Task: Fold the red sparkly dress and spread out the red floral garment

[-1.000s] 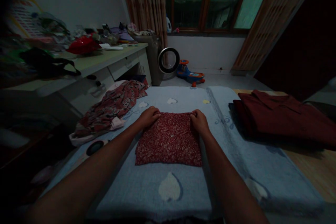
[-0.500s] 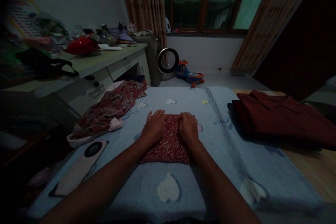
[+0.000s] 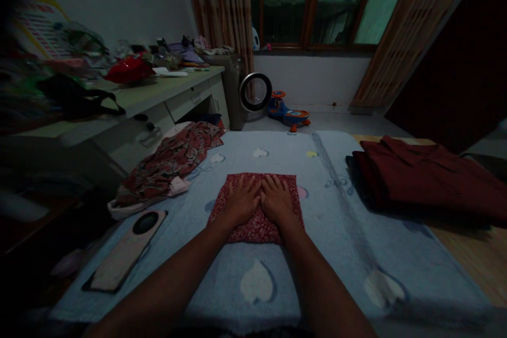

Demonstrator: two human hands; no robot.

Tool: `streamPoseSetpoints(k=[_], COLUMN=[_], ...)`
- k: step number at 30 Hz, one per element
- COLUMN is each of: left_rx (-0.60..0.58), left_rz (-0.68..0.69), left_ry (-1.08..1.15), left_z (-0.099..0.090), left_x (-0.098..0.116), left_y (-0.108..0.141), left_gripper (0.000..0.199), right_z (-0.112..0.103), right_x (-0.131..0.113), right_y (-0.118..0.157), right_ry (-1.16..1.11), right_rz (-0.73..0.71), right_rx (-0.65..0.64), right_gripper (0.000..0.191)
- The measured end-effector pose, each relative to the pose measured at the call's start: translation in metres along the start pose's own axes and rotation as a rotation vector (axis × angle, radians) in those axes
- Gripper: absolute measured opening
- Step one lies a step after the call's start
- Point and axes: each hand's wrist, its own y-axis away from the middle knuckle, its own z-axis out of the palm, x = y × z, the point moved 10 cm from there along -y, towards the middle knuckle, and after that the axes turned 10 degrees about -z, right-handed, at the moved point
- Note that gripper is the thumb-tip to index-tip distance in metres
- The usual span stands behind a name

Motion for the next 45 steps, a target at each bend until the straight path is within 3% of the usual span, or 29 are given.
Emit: streamPoseSetpoints(k=[11, 21, 24, 27, 31, 37, 45], left_rx=[-0.015, -0.01, 0.014, 0.067, 0.027, 0.042, 0.054], left_rz=[-0.008, 0.003, 0.002, 0.015, 0.011, 0.011, 0.026], left_ry=[-0.016, -0.002, 0.009, 0.017, 0.031, 0.024, 0.008], left_z=[0.0, -0.003, -0.015, -0.029, -0.021, 0.0, 0.001], left_x=[0.0, 0.0, 0.003, 0.011, 0.019, 0.016, 0.017], left_y=[0.001, 0.001, 0.005, 0.019, 0.039, 0.05, 0.049], left_gripper=[0.054, 0.054, 0.051, 0.052, 0.061, 0.067, 0.067], right_z=[0.004, 0.0, -0.017, -0.029, -0.014, 0.003, 0.001], right_x=[0.018, 0.075, 0.063, 0.025, -0.015, -0.005, 0.018], right_y=[-0.001, 0.021, 0.023, 0.019, 0.014, 0.007, -0.011], right_ry=[-0.039, -0.049, -0.03, -0.07, -0.172, -0.091, -0.015], right_rz=[0.075, 0.342, 0.331, 0.147, -0.083, -0.096, -0.049], right_rx=[-0.049, -0.069, 0.025, 0.103, -0.004, -0.115, -0.135], right_gripper=[0.054, 0.056, 0.052, 0.049, 0.049, 0.051, 0.057])
